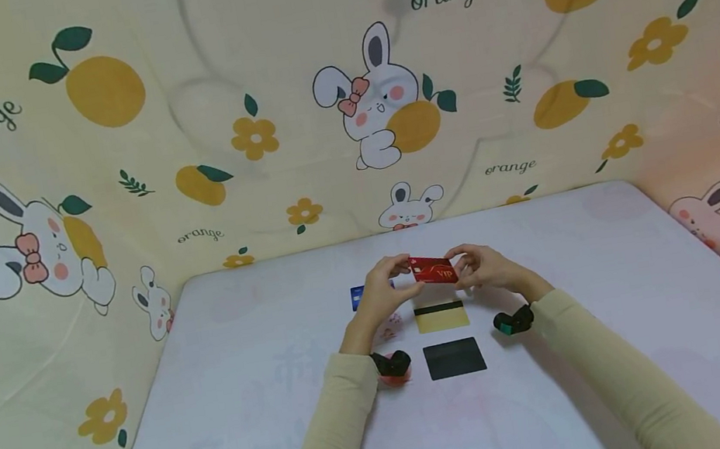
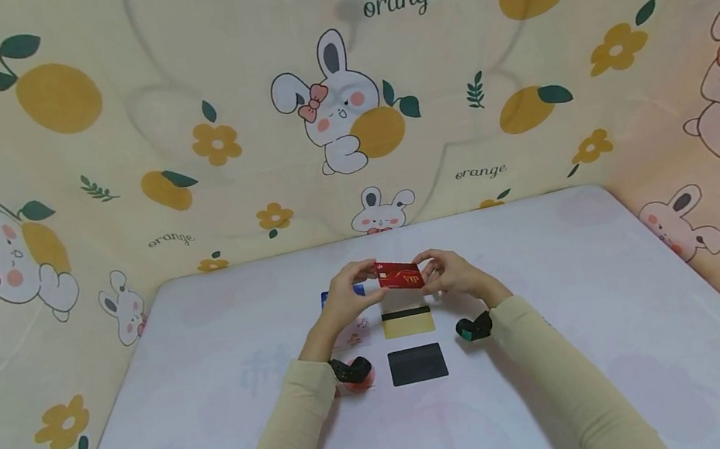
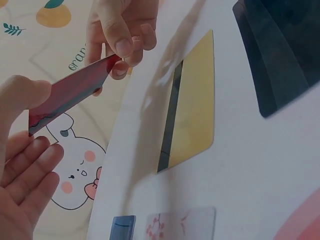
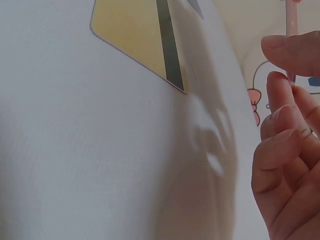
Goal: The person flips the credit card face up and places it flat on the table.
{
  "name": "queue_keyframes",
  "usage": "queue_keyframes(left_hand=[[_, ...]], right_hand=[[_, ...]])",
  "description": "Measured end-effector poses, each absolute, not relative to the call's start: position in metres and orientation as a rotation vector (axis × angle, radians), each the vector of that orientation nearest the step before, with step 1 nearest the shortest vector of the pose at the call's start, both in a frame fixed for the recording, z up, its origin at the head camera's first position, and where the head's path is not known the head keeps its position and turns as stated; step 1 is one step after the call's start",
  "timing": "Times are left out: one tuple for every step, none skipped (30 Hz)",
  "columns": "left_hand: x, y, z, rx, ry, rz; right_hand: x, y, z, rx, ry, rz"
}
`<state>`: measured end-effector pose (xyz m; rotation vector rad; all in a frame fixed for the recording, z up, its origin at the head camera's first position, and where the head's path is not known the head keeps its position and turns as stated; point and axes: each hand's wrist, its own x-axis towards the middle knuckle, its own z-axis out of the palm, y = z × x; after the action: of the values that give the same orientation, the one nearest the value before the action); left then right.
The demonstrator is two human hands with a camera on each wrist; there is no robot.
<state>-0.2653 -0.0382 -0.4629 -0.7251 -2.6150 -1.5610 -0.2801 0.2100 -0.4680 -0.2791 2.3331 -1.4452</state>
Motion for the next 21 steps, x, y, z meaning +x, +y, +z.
queue_keyframes(left_hand=[[-0.2654,-0.0383,-0.4633,-0.716,-2.628,-1.561],[-0.2653,-0.0385,-0.4635,-0.708,-2.639,-1.56],[-0.2654,-0.0386,-0.4637,-0.702,-2.648,-1.56],[-0.2654,-0.0388,-0.4637,-0.7,-2.654,-1.562],[-0.2654,-0.0389,-0.4639,-0.698,-2.661,-1.559],[-0.2655,-0.0391,-0.464,-0.696,-2.667,-1.555],[-0.2656,-0.0392,-0.4642,-0.692,-2.677,-1.546],[-0.2657,-0.0394,-0.4645,-0.69,-2.685,-1.54],[-0.266,-0.0395,-0.4649,-0.687,-2.697,-1.532],[-0.2662,-0.0396,-0.4654,-0.683,-2.708,-1.522],[-0.2664,-0.0398,-0.4658,-0.678,-2.721,-1.51],[-0.2665,-0.04,-0.4662,-0.675,-2.729,-1.502],[-0.2665,-0.0402,-0.4666,-0.671,-2.737,-1.499],[-0.2666,-0.0404,-0.467,-0.668,-2.743,-1.495],[-0.2666,-0.0405,-0.4674,-0.664,-2.748,-1.491],[-0.2666,-0.0407,-0.4678,-0.661,-2.752,-1.49],[-0.2666,-0.0408,-0.4682,-0.659,-2.756,-1.489],[-0.2666,-0.0409,-0.4686,-0.656,-2.759,-1.49],[-0.2668,-0.041,-0.4692,-0.652,-2.764,-1.487],[-0.267,-0.0411,-0.4697,-0.65,-2.768,-1.483],[-0.2672,-0.0412,-0.4702,-0.648,-2.77,-1.482]], right_hand=[[-0.2802,0.2105,-0.4686,-0.283,2.331,-1.448],[-0.2803,0.2111,-0.4691,-0.294,2.326,-1.456],[-0.2803,0.2117,-0.4696,-0.304,2.321,-1.464],[-0.2803,0.2122,-0.4698,-0.311,2.316,-1.471],[-0.2803,0.2128,-0.47,-0.315,2.313,-1.478],[-0.2803,0.2132,-0.4701,-0.322,2.307,-1.486],[-0.2804,0.2137,-0.4703,-0.329,2.302,-1.493],[-0.2805,0.2141,-0.4706,-0.334,2.296,-1.502],[-0.2807,0.2144,-0.4709,-0.335,2.293,-1.505],[-0.2809,0.2146,-0.4714,-0.338,2.289,-1.508],[-0.2811,0.2148,-0.4719,-0.34,2.285,-1.511],[-0.2814,0.2149,-0.4724,-0.341,2.282,-1.513],[-0.2816,0.2148,-0.4728,-0.341,2.279,-1.515],[-0.2818,0.2148,-0.4731,-0.341,2.277,-1.515],[-0.282,0.2147,-0.4732,-0.338,2.277,-1.513],[-0.2821,0.2145,-0.4732,-0.334,2.279,-1.51],[-0.2822,0.2144,-0.4731,-0.331,2.283,-1.504],[-0.2822,0.2142,-0.473,-0.327,2.286,-1.5],[-0.2822,0.2139,-0.4728,-0.325,2.292,-1.493],[-0.2823,0.2137,-0.4726,-0.32,2.299,-1.487],[-0.2825,0.2136,-0.4725,-0.318,2.304,-1.48]])
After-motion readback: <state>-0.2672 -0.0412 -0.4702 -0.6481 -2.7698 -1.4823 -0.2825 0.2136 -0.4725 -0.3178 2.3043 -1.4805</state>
